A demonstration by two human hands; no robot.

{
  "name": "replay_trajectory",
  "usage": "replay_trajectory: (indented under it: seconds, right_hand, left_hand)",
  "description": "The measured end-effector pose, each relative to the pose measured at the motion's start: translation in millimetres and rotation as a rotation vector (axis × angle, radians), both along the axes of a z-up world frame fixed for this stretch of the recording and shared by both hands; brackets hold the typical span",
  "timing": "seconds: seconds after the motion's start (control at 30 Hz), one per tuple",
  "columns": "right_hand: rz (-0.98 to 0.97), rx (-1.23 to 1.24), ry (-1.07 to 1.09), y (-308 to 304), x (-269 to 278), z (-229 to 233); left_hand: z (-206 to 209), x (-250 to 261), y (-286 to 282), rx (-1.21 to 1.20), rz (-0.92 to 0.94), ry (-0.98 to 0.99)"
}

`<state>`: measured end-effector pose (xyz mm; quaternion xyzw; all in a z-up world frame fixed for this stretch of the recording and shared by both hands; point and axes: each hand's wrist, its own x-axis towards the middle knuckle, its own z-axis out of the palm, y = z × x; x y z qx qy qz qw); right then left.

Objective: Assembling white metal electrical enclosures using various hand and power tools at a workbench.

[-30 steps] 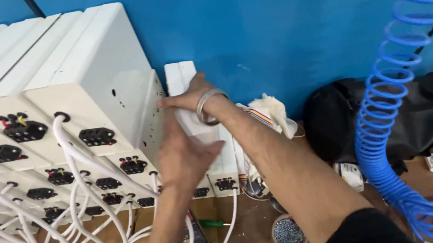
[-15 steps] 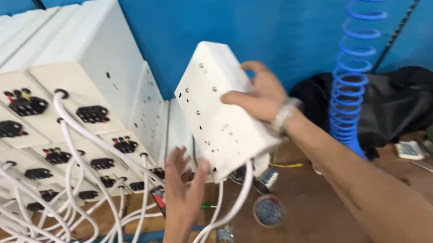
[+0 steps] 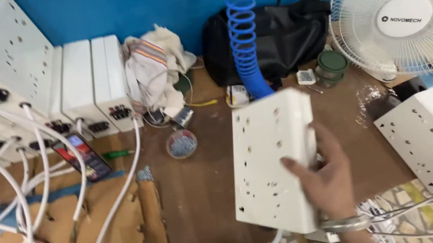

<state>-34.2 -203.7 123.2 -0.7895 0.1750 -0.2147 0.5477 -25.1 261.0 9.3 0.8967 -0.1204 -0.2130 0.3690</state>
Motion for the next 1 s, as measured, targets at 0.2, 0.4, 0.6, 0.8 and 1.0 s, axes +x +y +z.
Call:
replay_trajectory:
  seconds: [0.2,0.4,0.6,0.8,1.0]
  right_hand:
    - [-0.047,-0.315,0.295,-3,-36,-70]
    - [0.243,-0.532,0.351,6,-27,-37]
    - [0.592,-0.702,0.124,-13,52,-51]
    - [0.747,-0.546,0.290,-31,60,-46]
    - [0.363,-0.688,0.120,-54,5,-85]
  left_hand:
    - [49,-7,-33,0.067,-0.027,-0.053]
    - [66,-60,-13,0.211,0.166,-0.365]
    - [106,-114,-11,0.244,0.379,-0.522]
    - [134,-136,-12,0.246,0.483,-0.721]
    - [162,-92,-55,0.319,0.794,-0.827]
